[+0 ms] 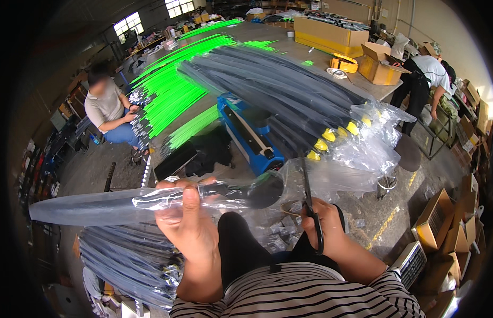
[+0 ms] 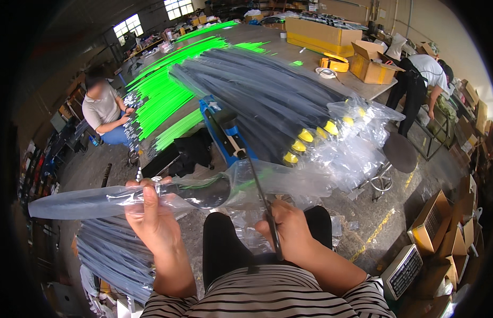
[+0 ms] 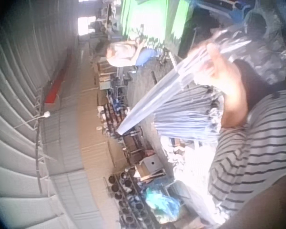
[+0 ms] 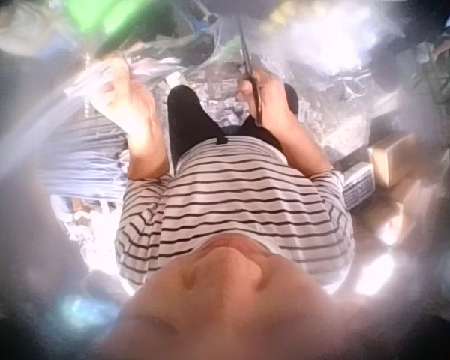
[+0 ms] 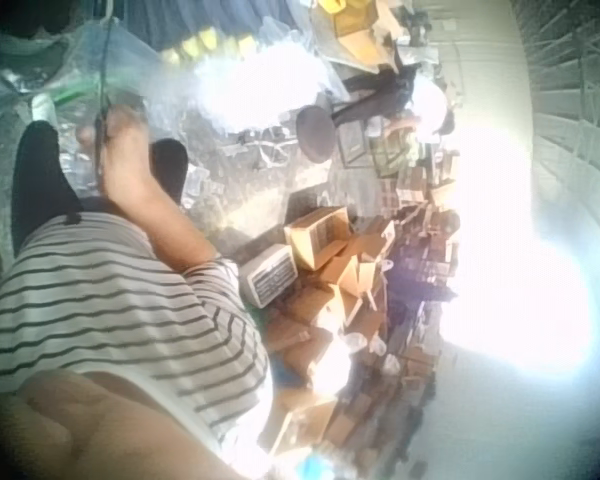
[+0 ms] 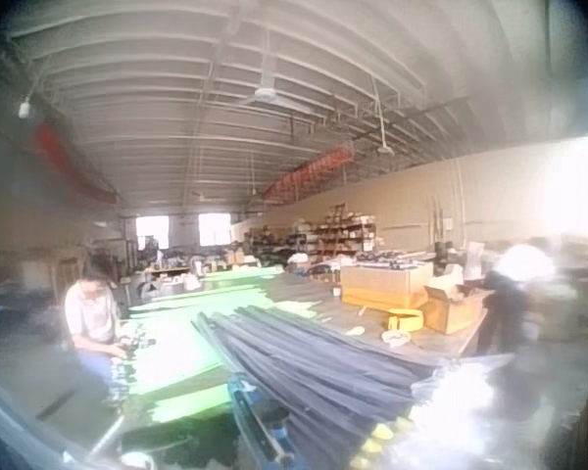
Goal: The person uses scissors to cut the ends of plastic sleeves containing long gray poles. They repeatedly pick up a sleeve, cut the plastic, and place the item down, working in a warehouse environment.
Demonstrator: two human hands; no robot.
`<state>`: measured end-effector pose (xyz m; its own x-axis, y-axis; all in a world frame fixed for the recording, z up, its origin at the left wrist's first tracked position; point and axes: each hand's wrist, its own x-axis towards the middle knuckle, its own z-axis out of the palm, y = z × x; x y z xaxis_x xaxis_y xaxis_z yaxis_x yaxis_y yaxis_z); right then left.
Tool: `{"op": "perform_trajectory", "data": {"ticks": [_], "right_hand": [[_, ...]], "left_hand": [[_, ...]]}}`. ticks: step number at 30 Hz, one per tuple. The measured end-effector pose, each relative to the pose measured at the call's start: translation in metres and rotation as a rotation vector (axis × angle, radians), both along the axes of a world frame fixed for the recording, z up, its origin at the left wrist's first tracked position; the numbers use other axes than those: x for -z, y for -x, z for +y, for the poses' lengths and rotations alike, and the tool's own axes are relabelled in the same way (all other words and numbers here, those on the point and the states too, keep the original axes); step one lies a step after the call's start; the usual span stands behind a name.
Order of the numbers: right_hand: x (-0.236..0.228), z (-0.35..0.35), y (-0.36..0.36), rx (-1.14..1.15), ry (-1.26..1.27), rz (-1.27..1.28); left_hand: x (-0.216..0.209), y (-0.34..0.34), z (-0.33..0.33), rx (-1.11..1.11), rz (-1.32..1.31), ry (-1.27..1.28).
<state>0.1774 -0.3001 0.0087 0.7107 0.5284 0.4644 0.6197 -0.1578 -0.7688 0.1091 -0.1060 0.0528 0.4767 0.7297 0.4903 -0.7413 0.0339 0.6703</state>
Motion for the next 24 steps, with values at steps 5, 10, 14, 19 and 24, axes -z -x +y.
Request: {"op": "perform_trajectory", "data": {"ticks": [5,10,14,19,24], "right_hand": [[0.025,-0.005,0.006,-0.04,0.001,0.208],[0.05,-0.01,-0.001,-0.287,0.128,0.204],[0.087,-0.027,0.002,-0.643,0.317,0.637],[0.131,-0.039,0.02,-0.242,-0.083,1.65],[0.19,-0.014,-0.018,-0.309,0.298,1.415]], "left_hand": [[-0.003,0.017,0.022,0.022,-0.02,0.099],[0.011,0.061,0.112,-0.221,0.173,0.194],[0.068,0.114,0.208,-0.645,0.581,0.29],[0.216,0.167,0.298,-1.072,1.321,-0.018],[0.305,0.187,0.316,-0.998,1.605,0.093]]}}
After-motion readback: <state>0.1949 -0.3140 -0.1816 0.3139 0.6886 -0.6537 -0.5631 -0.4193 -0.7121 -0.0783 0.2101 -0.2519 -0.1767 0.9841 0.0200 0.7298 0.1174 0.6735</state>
